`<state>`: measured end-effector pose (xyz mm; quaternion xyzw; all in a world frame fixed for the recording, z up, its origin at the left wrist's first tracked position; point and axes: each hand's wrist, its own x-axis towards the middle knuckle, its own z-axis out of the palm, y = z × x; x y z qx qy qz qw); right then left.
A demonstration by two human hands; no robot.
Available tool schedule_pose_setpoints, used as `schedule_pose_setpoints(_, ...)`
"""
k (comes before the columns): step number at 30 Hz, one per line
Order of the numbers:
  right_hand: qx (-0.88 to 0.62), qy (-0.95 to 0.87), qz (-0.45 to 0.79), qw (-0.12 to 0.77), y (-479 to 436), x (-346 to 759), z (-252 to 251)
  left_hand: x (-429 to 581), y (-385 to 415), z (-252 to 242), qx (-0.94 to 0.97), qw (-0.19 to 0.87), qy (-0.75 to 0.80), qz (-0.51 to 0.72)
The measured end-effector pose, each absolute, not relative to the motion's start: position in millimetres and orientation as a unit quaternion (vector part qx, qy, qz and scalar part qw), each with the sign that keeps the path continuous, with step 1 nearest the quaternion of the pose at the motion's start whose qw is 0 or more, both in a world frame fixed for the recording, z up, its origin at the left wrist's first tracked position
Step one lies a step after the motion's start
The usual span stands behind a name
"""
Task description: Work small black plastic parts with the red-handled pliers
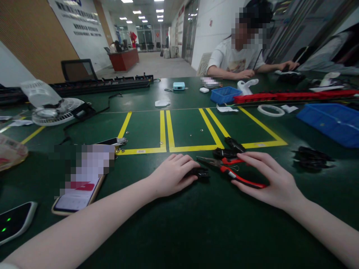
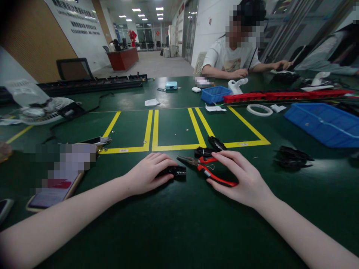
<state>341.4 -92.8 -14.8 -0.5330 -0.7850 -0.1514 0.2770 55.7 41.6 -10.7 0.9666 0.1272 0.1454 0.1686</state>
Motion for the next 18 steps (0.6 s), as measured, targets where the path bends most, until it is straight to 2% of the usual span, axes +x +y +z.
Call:
schedule_pose_setpoints(8,-0.579,-0.738,-0.171,0.301,-91.6,336.3,-11.0,54.8,41.5,-9.8,0.964,0.18,0.127,0.149)
schedule_pose_setpoints(15,-0.645,-0.649,-0.063,0.399,-94.0,333.2,-13.0,54.2,42.3,-9.6,0.968,0.174,0.117,0.14)
schedule_pose_setpoints(18,-0.645,-0.637,-0.091,0.412,-94.8,330.9,-10.0,53.9,42.4,-9.6,0.969,0.17,0.114,0.141)
